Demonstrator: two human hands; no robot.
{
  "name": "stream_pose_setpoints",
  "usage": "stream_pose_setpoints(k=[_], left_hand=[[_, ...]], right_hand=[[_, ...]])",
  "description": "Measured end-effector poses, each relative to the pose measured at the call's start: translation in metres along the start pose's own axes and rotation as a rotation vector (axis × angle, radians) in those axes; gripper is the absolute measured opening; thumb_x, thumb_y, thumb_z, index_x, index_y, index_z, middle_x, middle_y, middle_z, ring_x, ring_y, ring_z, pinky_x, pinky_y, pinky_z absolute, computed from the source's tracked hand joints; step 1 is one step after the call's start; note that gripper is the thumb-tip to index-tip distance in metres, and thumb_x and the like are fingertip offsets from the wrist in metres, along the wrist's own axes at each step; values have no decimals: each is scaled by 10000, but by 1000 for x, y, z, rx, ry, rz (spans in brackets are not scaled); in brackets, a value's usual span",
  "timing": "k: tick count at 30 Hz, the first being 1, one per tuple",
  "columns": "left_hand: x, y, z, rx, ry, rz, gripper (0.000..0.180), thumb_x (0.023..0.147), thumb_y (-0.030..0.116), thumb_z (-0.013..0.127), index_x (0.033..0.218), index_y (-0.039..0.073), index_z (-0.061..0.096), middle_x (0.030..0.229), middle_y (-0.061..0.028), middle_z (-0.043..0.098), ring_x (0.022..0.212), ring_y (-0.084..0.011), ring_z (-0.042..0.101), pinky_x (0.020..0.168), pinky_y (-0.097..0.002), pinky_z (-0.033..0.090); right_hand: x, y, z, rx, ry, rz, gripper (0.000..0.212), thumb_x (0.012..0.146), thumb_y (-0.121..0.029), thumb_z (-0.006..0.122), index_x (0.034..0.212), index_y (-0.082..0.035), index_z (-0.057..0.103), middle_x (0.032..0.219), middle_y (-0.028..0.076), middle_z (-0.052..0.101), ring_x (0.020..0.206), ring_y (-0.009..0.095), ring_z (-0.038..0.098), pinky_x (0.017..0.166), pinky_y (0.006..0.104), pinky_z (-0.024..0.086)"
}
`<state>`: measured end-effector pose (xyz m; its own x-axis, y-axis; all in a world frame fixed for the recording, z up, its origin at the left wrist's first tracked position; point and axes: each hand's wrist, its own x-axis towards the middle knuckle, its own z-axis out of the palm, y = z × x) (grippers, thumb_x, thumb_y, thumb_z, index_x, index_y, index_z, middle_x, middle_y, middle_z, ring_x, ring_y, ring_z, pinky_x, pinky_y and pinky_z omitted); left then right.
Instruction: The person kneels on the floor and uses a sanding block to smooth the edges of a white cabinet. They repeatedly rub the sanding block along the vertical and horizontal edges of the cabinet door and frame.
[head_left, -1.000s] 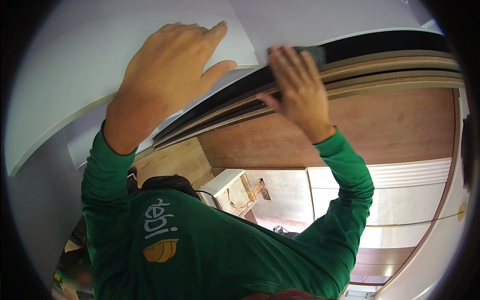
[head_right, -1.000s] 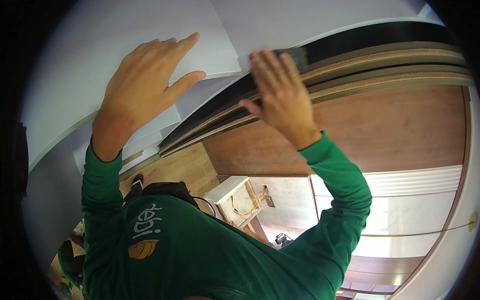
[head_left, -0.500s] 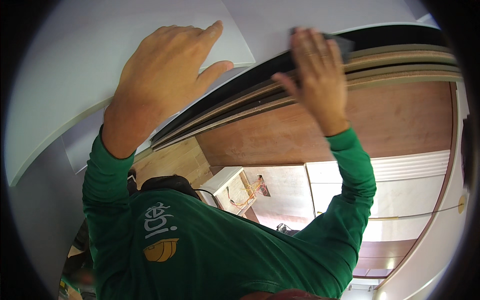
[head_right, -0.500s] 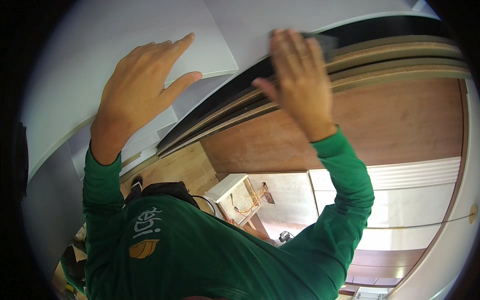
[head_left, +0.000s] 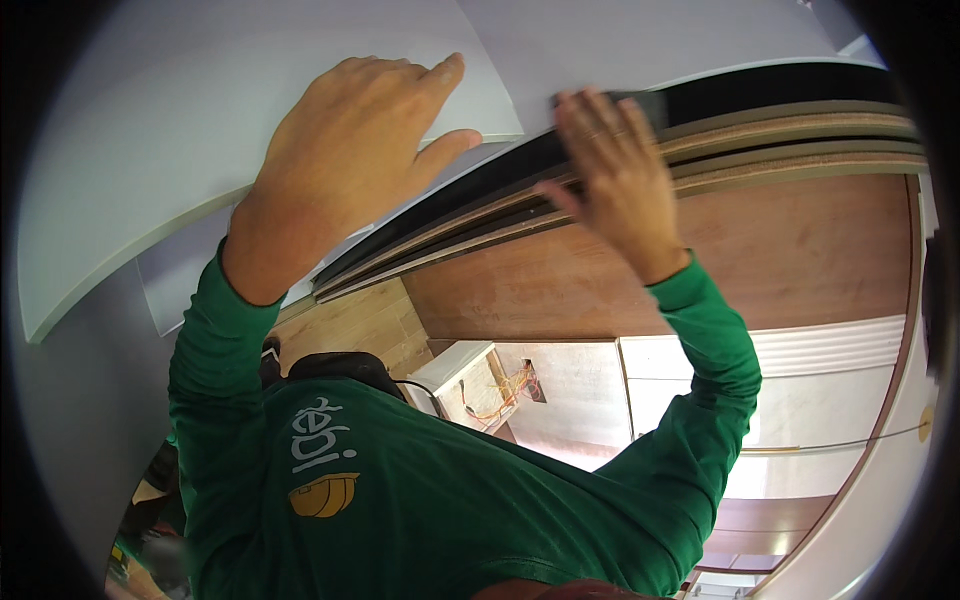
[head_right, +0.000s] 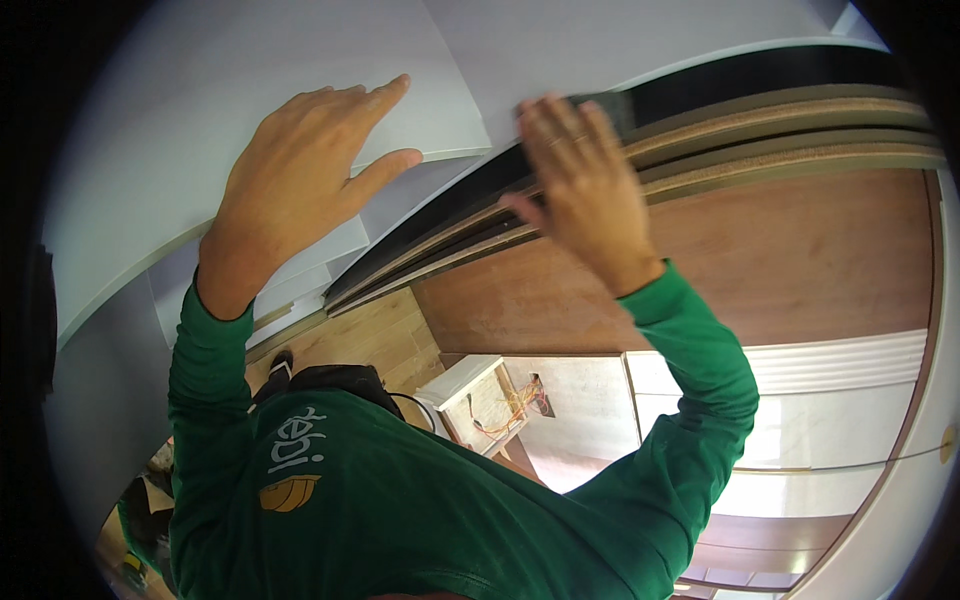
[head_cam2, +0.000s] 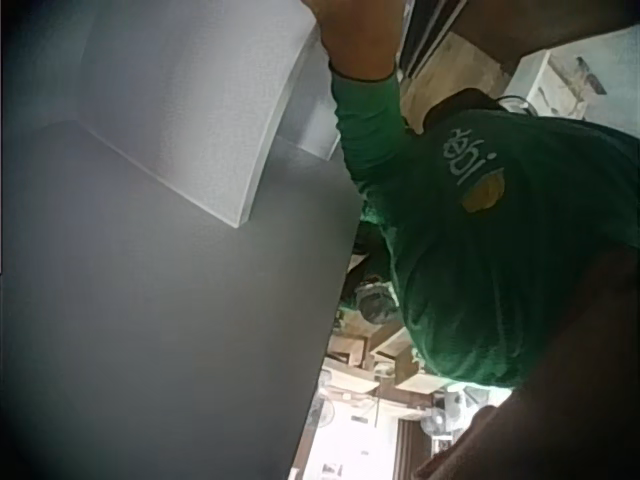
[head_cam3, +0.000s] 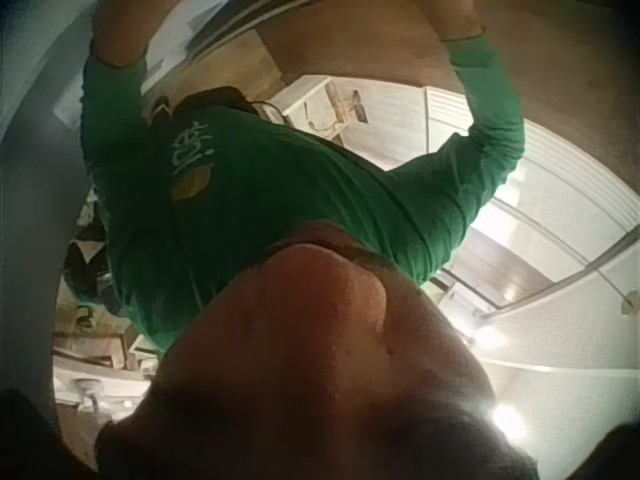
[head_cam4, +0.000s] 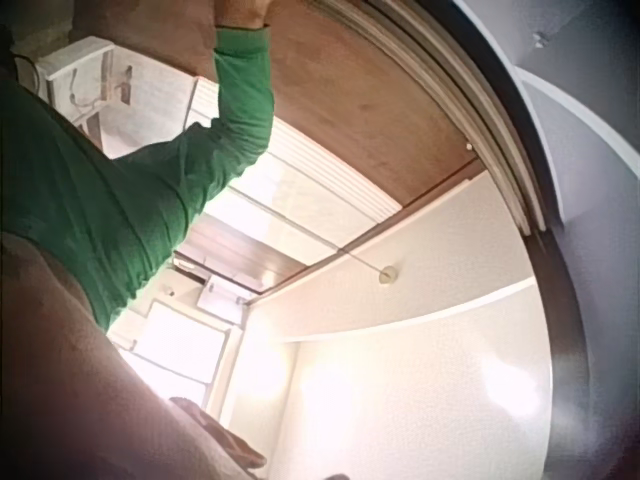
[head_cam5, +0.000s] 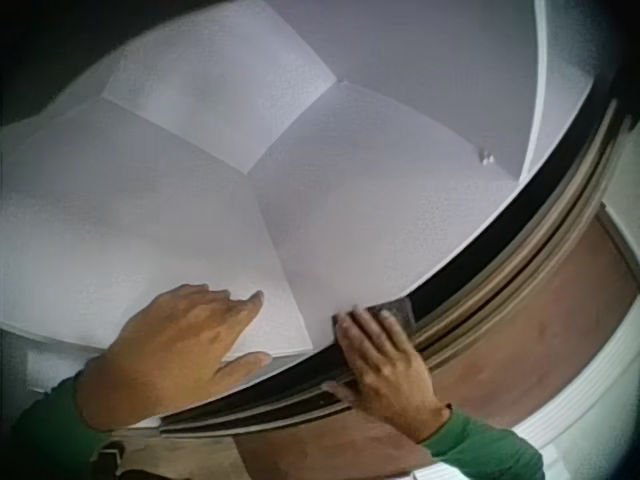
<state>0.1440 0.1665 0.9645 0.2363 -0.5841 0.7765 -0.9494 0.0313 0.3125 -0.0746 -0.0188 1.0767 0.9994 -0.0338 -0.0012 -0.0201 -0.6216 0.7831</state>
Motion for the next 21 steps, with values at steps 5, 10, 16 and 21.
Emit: stream_pose_setpoints(k=[5,10,16,21], left_hand=[[1,-4,-3,17,-11,-12,518,998,382,710,1314,-27,667,947,-184,751,928,-379,717,880,-466,566],[0,-1,-8,18,-143,-92,598,1021,446,683,1462,46,624,1187,-206,737,1100,-404,681,1009,-493,526],[1,5,-12,-7,-166,-104,634,1020,465,688,1475,31,612,1281,-228,727,1201,-416,672,1073,-495,508],[1,-3,-6,31,12,28,567,996,377,716,1361,-51,648,940,-171,729,900,-346,701,869,-443,553]], right_hand=[[8,4,0,-74,74,45,875,959,-660,659,1557,-30,549,1671,90,481,1587,268,378,1314,501,276],[13,18,-13,-75,67,31,833,986,-645,631,1529,-16,577,1659,100,495,1591,272,373,1314,497,276],[-3,-24,16,-55,8,-98,836,983,-656,628,1503,-3,599,1643,127,511,1551,316,432,1290,517,313],[15,42,-36,-92,141,92,821,959,-635,678,1505,-27,600,1647,112,513,1552,295,441,1276,518,339]])
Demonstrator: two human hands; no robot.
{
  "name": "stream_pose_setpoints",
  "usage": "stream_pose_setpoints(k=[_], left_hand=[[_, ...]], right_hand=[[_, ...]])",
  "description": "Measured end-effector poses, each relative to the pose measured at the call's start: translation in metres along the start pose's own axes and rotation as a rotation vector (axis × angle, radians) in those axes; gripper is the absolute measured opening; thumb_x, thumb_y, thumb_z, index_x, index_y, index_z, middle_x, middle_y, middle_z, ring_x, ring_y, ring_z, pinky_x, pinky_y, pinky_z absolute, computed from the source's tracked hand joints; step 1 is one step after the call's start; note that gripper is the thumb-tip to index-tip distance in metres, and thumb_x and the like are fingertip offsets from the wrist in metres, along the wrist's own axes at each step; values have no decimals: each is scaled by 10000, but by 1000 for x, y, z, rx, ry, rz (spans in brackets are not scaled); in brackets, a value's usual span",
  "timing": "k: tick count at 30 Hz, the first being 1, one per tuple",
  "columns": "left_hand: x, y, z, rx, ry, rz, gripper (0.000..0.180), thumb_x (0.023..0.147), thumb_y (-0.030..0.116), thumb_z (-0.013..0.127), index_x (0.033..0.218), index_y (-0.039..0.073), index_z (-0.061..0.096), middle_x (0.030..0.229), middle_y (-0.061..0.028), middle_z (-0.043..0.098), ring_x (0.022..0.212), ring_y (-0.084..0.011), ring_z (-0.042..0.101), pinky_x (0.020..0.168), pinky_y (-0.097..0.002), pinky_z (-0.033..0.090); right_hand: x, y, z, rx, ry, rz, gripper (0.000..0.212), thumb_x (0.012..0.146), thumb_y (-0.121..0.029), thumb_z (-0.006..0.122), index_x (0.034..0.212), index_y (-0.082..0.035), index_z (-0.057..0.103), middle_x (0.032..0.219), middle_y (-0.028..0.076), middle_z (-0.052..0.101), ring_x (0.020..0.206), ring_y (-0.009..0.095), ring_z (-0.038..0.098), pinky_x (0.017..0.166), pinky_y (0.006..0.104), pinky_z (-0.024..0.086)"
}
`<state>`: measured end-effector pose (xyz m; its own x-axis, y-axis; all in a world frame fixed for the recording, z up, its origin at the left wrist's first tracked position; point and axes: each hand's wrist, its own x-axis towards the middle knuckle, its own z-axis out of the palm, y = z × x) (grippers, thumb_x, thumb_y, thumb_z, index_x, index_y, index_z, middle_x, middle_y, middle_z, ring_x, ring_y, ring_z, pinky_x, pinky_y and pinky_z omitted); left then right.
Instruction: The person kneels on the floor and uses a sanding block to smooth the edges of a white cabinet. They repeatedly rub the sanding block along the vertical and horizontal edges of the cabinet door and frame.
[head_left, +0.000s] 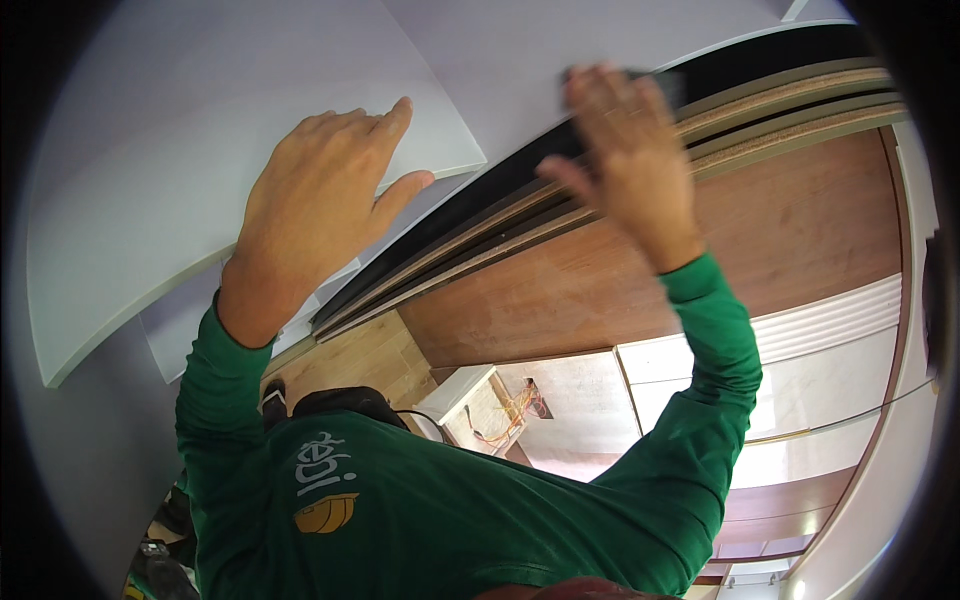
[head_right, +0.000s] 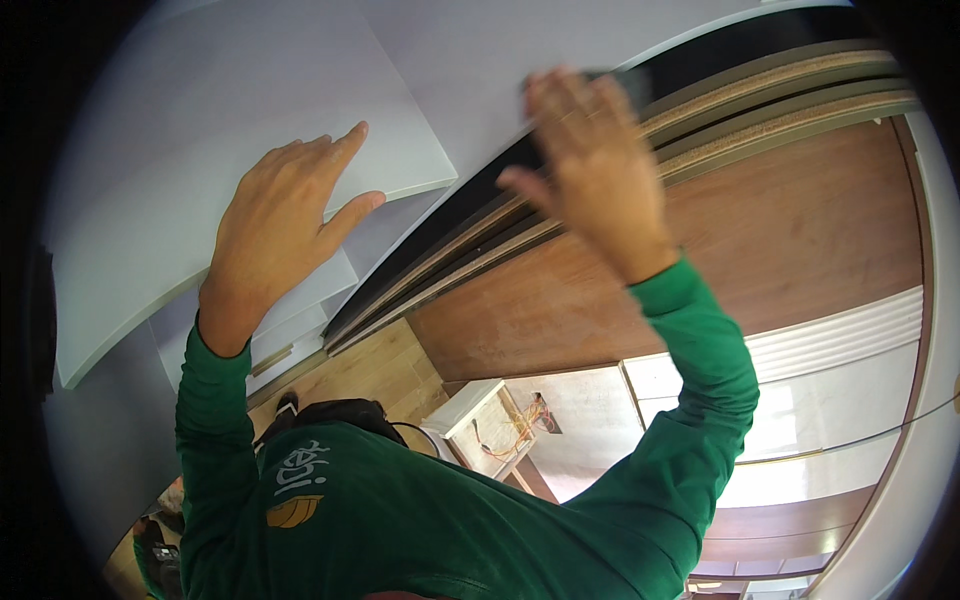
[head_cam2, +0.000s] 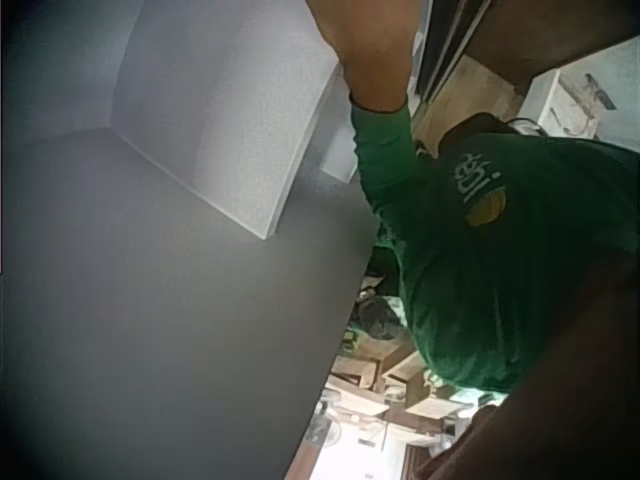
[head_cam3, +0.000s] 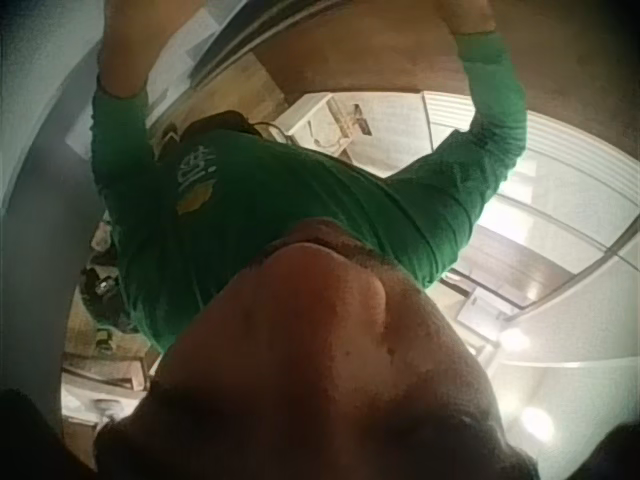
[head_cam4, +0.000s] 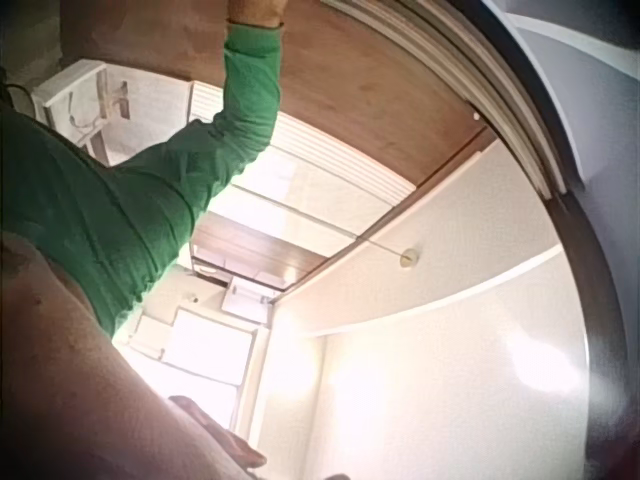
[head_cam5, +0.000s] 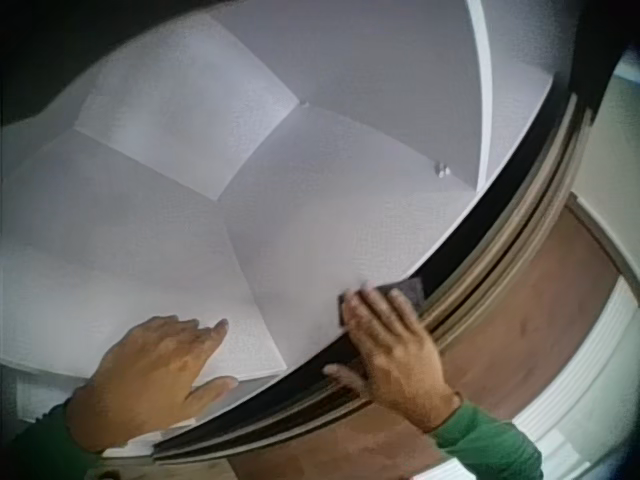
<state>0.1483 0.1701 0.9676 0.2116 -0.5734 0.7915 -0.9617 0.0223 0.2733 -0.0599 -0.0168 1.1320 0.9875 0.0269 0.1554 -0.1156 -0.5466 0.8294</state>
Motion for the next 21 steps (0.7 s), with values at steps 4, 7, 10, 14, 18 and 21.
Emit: stream_pose_setpoints(k=[4,7,10,14,18,21], left_hand=[[0,1,-3,-3,-1,-20,563,996,374,716,1359,-51,649,930,-169,722,893,-347,693,878,-445,547],[1,6,0,-53,-11,-21,560,999,372,714,1362,-50,648,929,-172,718,895,-349,689,881,-447,545],[3,4,1,-41,-9,-8,563,1000,371,714,1366,-50,644,942,-180,717,903,-352,689,883,-449,545],[4,4,-9,-43,-110,-89,615,1007,401,712,1437,-27,613,1130,-240,725,1046,-419,686,978,-482,534],[9,9,-14,-128,-210,-152,637,1013,401,711,1474,-22,595,1187,-261,733,1065,-449,682,969,-504,530],[7,6,-13,-106,-168,-113,635,1015,389,710,1477,-31,590,1157,-254,732,1028,-443,679,947,-503,530]], right_hand=[[2,3,0,-68,84,12,830,968,-626,665,1473,30,602,1576,152,571,1528,314,457,1282,502,324],[-27,-49,30,100,-92,-138,844,973,-642,644,1469,39,606,1586,147,562,1549,319,425,1301,502,298],[-24,-30,26,151,-111,-176,877,959,-648,655,1505,33,569,1594,149,552,1558,330,411,1309,510,288],[15,80,-59,-203,144,3,817,950,-633,683,1457,5,624,1523,167,620,1459,352,543,1263,530,358],[5,96,-73,-200,101,17,874,944,-662,674,1509,-1,586,1565,157,589,1497,344,506,1278,512,338],[-1,57,-44,-35,17,-99,890,937,-671,682,1525,-11,572,1590,145,567,1519,340,481,1282,505,340]])
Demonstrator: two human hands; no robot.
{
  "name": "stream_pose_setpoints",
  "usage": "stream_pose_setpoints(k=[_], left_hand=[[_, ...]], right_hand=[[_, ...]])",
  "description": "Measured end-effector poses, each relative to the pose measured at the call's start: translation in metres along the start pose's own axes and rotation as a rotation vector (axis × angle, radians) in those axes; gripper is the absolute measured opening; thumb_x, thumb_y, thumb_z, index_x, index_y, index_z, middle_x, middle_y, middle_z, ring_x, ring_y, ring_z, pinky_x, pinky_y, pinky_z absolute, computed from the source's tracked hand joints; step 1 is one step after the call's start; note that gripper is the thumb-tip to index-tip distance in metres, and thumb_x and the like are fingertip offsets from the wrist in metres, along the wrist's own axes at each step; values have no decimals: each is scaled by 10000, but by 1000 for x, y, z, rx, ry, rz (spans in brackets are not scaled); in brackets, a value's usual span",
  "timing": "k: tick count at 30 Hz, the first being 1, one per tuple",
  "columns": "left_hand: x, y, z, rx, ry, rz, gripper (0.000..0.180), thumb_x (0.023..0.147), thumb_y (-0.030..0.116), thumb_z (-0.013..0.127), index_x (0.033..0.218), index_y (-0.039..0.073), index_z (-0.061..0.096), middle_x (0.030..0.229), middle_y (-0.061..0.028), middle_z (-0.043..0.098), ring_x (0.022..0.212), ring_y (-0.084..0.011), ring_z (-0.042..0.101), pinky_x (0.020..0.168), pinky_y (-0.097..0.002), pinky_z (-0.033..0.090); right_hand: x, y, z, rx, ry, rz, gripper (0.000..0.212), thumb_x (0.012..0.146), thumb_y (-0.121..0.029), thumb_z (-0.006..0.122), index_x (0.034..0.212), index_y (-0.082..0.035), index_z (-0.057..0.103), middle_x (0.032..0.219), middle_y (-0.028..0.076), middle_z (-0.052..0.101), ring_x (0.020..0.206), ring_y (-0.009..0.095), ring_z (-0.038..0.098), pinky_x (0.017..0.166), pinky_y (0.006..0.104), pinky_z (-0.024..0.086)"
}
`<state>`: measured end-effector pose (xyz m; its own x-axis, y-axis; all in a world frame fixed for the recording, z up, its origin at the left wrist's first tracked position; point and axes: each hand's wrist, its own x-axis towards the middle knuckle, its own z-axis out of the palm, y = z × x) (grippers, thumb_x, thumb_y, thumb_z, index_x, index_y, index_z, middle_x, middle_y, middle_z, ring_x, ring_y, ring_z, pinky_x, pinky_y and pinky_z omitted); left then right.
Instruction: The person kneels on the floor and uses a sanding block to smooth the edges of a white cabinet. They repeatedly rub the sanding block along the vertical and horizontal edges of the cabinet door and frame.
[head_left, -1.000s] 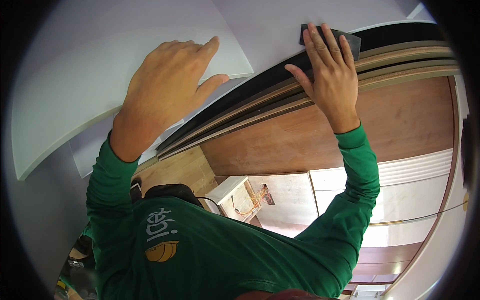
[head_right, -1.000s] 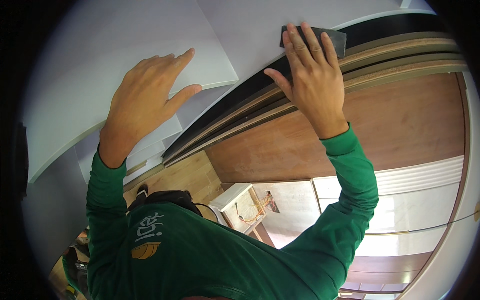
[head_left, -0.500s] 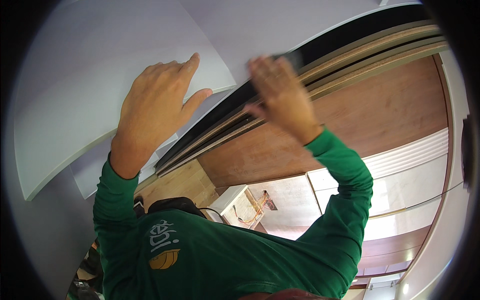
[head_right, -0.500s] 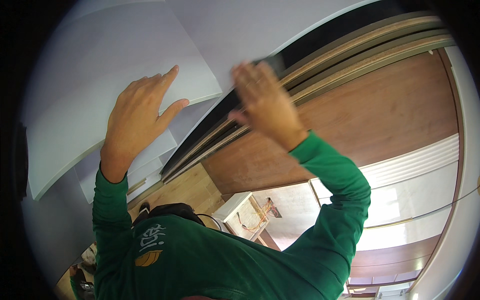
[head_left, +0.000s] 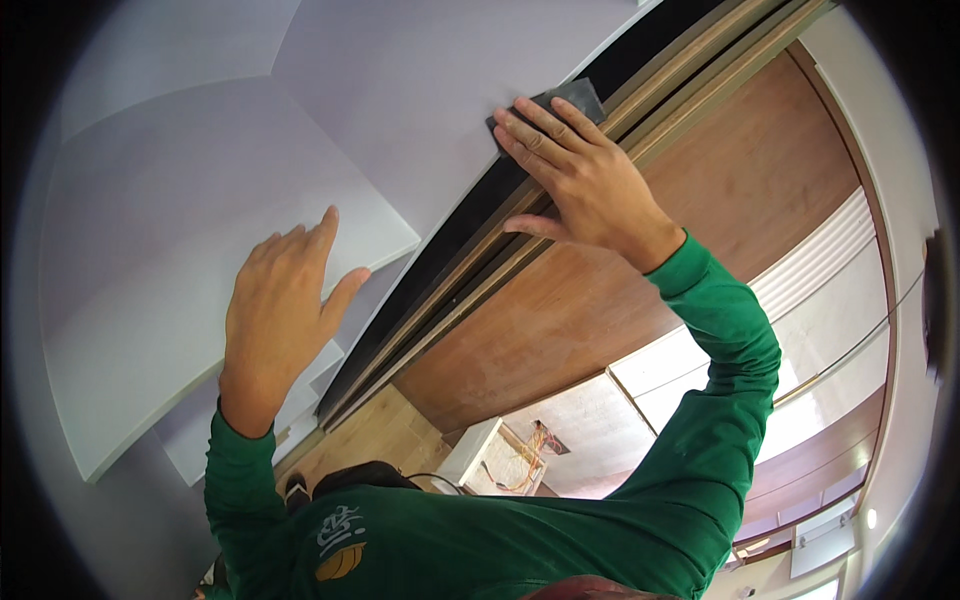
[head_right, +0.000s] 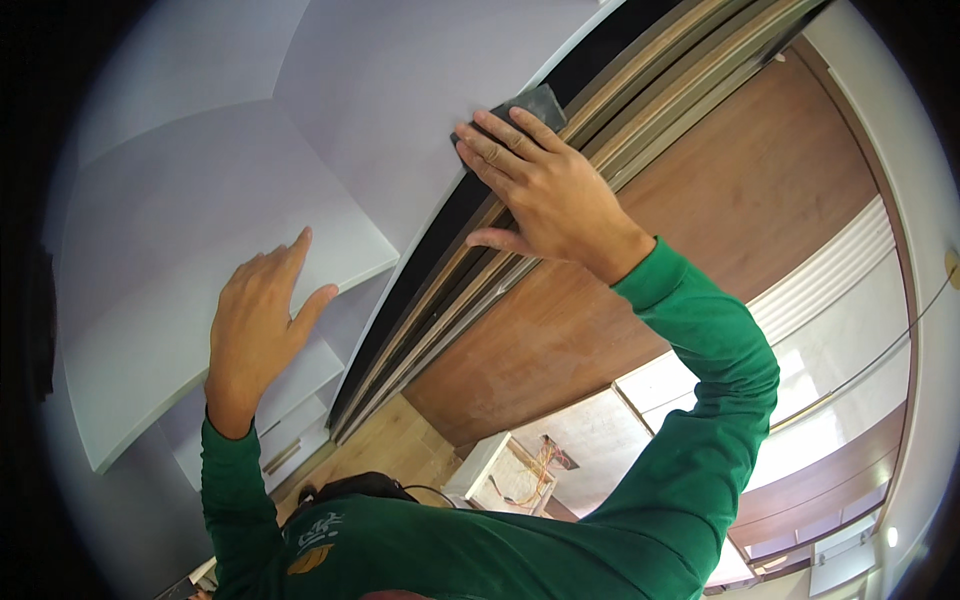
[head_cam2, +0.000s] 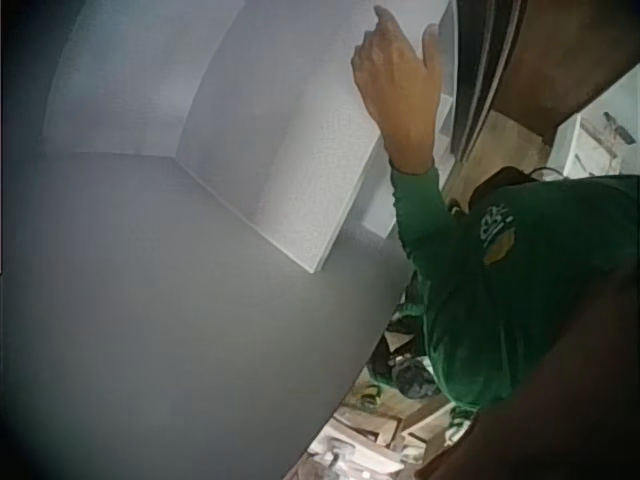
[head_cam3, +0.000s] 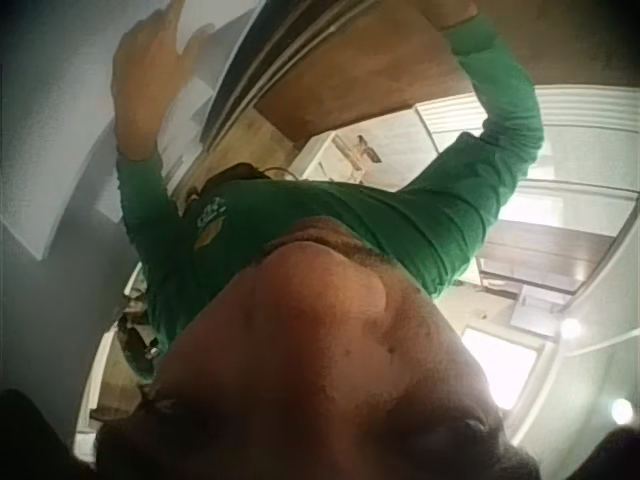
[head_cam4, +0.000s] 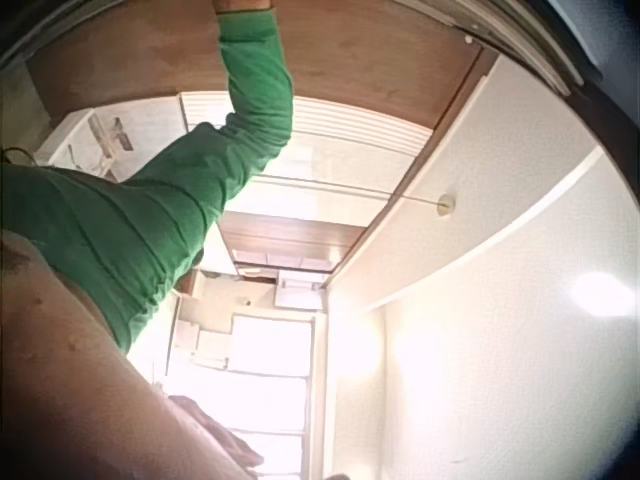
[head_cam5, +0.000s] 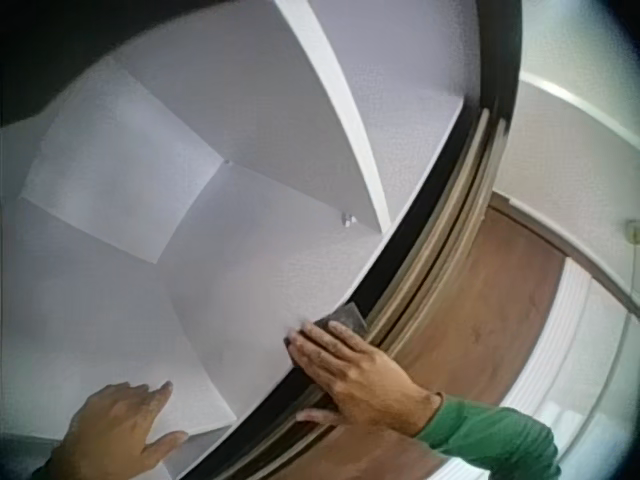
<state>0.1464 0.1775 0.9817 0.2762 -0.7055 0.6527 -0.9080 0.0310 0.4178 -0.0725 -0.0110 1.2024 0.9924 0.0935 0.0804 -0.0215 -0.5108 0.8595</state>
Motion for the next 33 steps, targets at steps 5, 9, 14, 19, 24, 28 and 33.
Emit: stream_pose_setpoints(k=[5,9,14,19,24,28,33], left_hand=[[1,2,8,-26,6,30,648,1013,391,712,1481,-39,582,1149,-260,730,1034,-438,683,956,-500,530],[-1,0,3,-40,33,13,648,1010,384,717,1481,-40,582,1138,-263,731,1031,-436,684,956,-500,529],[0,2,8,-40,25,38,642,1004,370,726,1475,-43,587,1098,-239,723,1012,-419,681,940,-493,527],[0,3,3,-57,18,21,644,1000,371,732,1469,-47,591,1069,-231,714,988,-408,679,926,-479,530],[-3,-4,5,-21,72,54,642,1000,371,733,1466,-49,594,1067,-229,714,970,-398,678,904,-471,533],[-2,0,10,-10,76,86,641,1001,381,730,1459,-47,599,1069,-225,717,965,-397,679,894,-470,537],[0,4,-3,8,27,47,599,1005,369,719,1393,-75,616,1019,-204,737,947,-361,705,924,-448,558]], right_hand=[[1,71,-37,-281,126,160,810,979,-617,657,1512,-12,586,1582,138,580,1520,321,482,1275,503,349],[5,27,-8,-106,45,18,771,1006,-584,642,1519,-10,583,1583,145,577,1528,329,470,1275,492,347],[3,68,-27,-306,132,157,751,1017,-581,632,1499,-7,599,1568,144,588,1521,317,477,1272,481,360],[8,69,-27,-313,165,140,759,1013,-613,612,1447,9,646,1528,157,624,1509,304,493,1264,470,371],[10,25,-7,-163,103,26,763,1014,-614,613,1452,11,645,1511,145,642,1491,306,517,1258,469,374],[4,71,-35,-309,125,230,776,996,-576,665,1534,-23,574,1618,112,548,1550,286,445,1281,480,342],[6,-2,6,-103,-5,92,790,1019,-598,613,1535,-2,560,1647,152,502,1573,327,401,1307,499,288]])
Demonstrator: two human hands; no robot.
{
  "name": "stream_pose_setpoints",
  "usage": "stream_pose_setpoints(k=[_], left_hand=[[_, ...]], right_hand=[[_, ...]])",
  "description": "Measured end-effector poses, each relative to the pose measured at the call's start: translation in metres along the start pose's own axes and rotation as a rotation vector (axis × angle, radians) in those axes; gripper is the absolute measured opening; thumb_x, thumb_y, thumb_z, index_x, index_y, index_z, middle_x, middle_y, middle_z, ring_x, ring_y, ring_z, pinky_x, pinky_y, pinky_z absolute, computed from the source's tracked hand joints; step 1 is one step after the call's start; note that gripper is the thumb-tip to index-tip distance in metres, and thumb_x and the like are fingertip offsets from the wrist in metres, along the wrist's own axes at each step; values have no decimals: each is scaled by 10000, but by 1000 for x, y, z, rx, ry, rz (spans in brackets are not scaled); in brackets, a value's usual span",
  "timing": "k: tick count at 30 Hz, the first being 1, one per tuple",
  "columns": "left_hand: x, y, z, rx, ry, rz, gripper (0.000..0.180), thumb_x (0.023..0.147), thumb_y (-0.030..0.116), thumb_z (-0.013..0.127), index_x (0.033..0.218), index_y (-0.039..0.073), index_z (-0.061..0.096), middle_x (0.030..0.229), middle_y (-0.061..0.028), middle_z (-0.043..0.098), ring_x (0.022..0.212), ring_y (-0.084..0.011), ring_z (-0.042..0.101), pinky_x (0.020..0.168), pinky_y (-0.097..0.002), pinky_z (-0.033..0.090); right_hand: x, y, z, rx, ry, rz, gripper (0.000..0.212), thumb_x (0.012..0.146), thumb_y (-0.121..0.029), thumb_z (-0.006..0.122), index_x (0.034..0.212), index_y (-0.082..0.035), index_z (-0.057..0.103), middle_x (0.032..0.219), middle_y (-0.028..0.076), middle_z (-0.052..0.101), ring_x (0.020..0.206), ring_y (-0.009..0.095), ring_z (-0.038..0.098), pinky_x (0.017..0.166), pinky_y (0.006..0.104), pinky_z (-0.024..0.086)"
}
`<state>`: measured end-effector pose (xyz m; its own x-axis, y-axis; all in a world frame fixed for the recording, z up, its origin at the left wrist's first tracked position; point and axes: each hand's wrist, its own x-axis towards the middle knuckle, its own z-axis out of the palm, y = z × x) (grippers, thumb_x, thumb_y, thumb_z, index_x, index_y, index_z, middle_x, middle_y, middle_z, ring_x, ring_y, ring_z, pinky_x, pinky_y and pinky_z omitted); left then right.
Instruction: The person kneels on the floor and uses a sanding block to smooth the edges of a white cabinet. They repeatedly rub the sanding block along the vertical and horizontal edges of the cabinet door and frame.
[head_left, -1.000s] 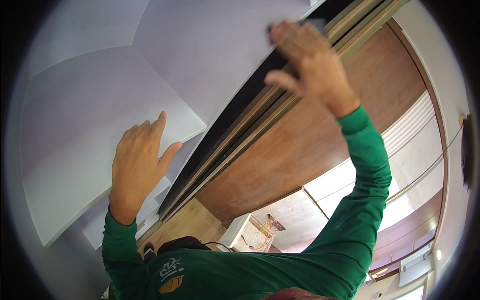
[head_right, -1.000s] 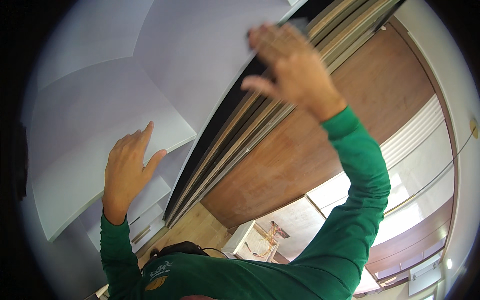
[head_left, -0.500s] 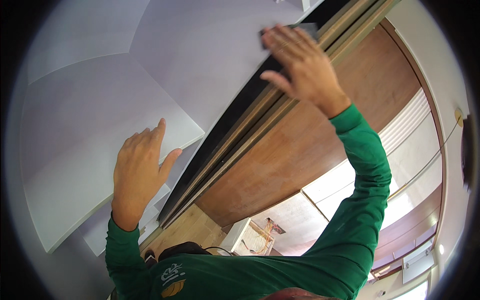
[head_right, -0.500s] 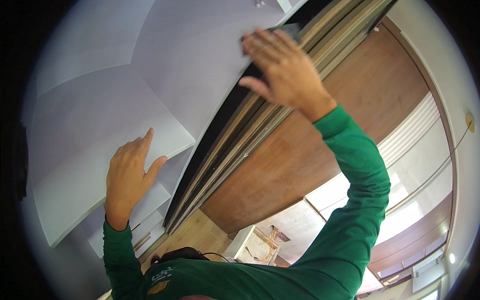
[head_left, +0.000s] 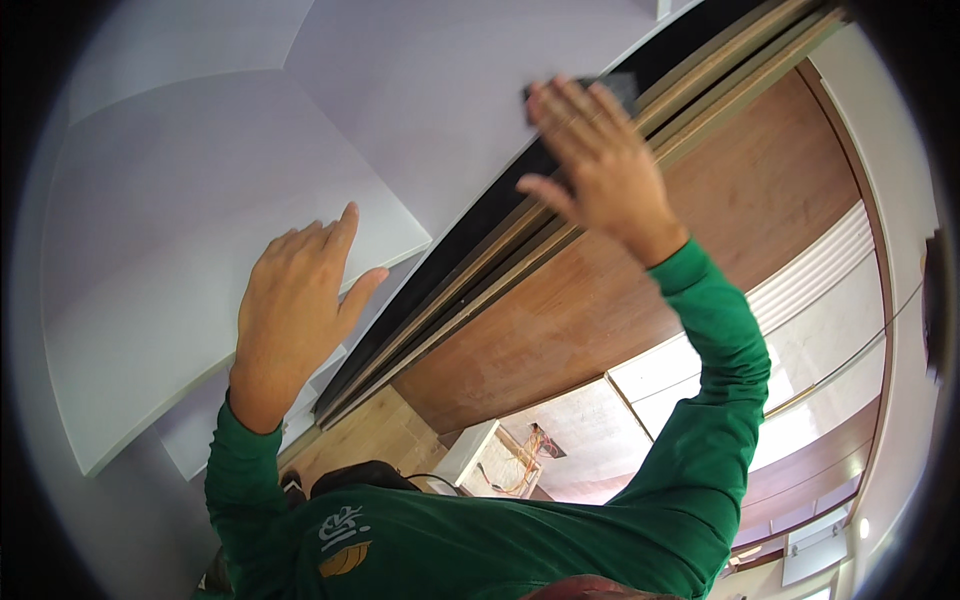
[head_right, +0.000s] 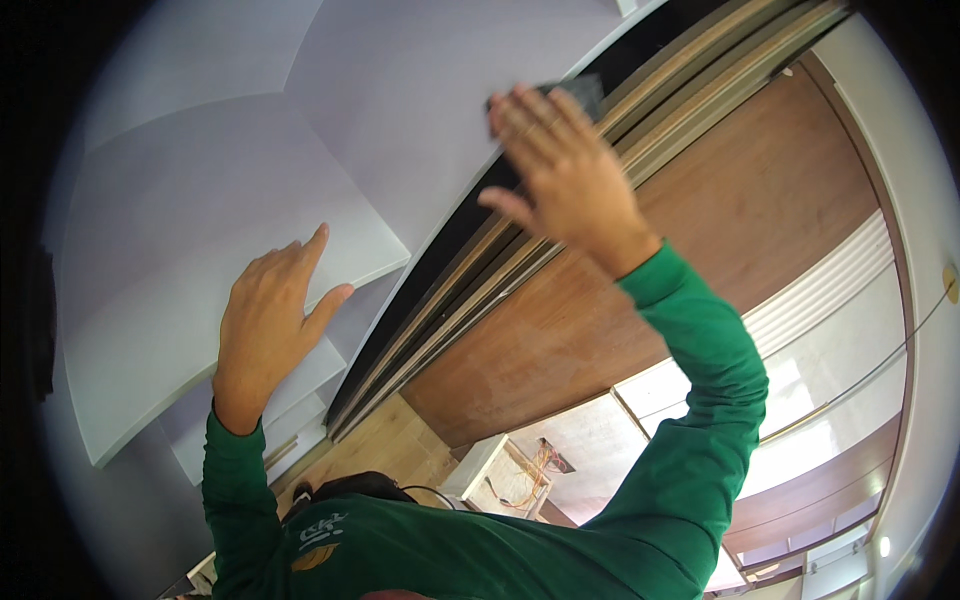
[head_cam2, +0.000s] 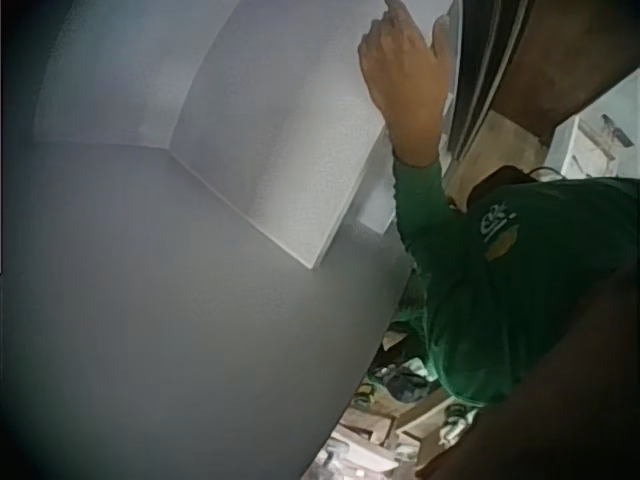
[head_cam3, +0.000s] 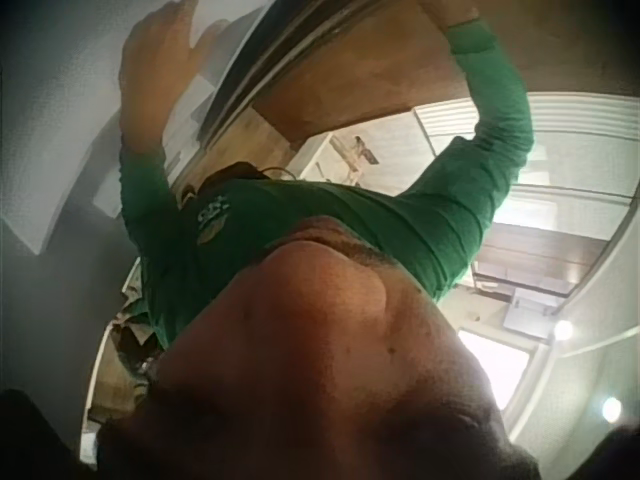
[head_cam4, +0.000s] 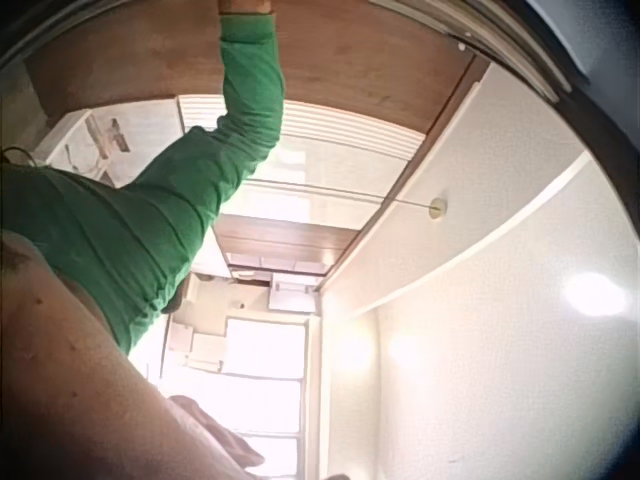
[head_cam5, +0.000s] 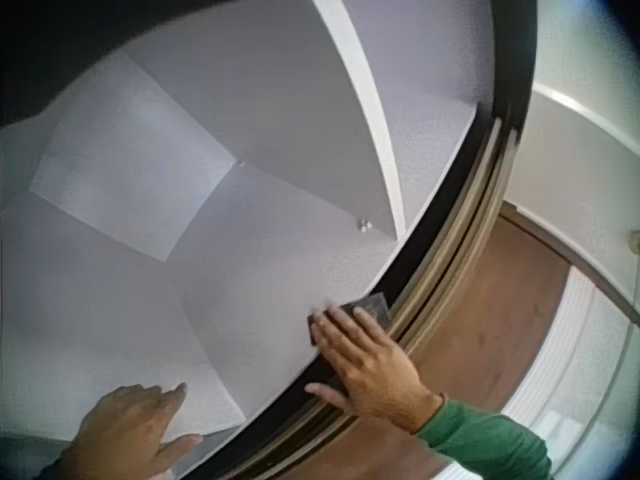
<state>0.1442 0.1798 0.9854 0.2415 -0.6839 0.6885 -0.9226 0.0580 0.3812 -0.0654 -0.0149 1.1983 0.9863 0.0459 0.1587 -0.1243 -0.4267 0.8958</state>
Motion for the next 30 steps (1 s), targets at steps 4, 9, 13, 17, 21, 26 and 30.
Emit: stream_pose_setpoints(k=[4,9,13,17,21,26,30], left_hand=[[-3,-2,8,-44,7,-10,630,1000,386,730,1445,-43,609,1080,-242,731,963,-402,696,908,-473,546],[-4,-8,11,43,52,39,631,1002,398,726,1442,-39,614,1125,-254,743,1012,-405,710,951,-472,552],[-2,-3,-2,-42,-62,-45,628,1005,409,721,1438,-34,621,1175,-270,743,1062,-418,711,983,-478,548],[-2,-2,6,-22,-27,-12,621,1008,412,715,1432,-33,625,1190,-275,741,1078,-429,709,986,-484,547],[3,0,3,-1,-64,-28,618,1008,408,715,1428,-37,627,1209,-271,740,1096,-431,706,989,-490,544],[-2,-6,4,112,34,12,613,1013,383,709,1380,-99,621,1156,-263,736,1108,-408,701,1047,-481,529],[10,7,35,94,136,-22,680,1040,407,684,1487,-87,550,1515,-312,572,1471,-457,498,1283,-520,315]], right_hand=[[-22,-69,33,165,-142,-179,810,1020,-604,596,1544,10,543,1658,149,485,1574,327,396,1318,502,266],[3,-19,0,149,-70,-22,803,1002,-544,654,1557,20,522,1652,155,488,1569,329,401,1317,502,260],[-1,-38,10,93,2,66,824,958,-524,706,1555,14,520,1650,157,491,1564,329,409,1313,504,266],[-28,-110,51,125,-112,-175,641,971,-315,658,1513,16,570,1599,154,551,1536,316,452,1299,492,310],[-24,-104,53,135,-60,-210,507,945,-176,620,1415,11,658,1504,158,642,1440,306,571,1250,477,401],[-41,-128,4,439,441,-265,341,967,-161,616,1249,-15,740,1383,161,719,1259,287,707,1123,434,540],[-104,-185,-28,854,600,-90,279,972,-80,657,1232,-32,745,1237,155,780,1202,281,735,1048,410,574]])
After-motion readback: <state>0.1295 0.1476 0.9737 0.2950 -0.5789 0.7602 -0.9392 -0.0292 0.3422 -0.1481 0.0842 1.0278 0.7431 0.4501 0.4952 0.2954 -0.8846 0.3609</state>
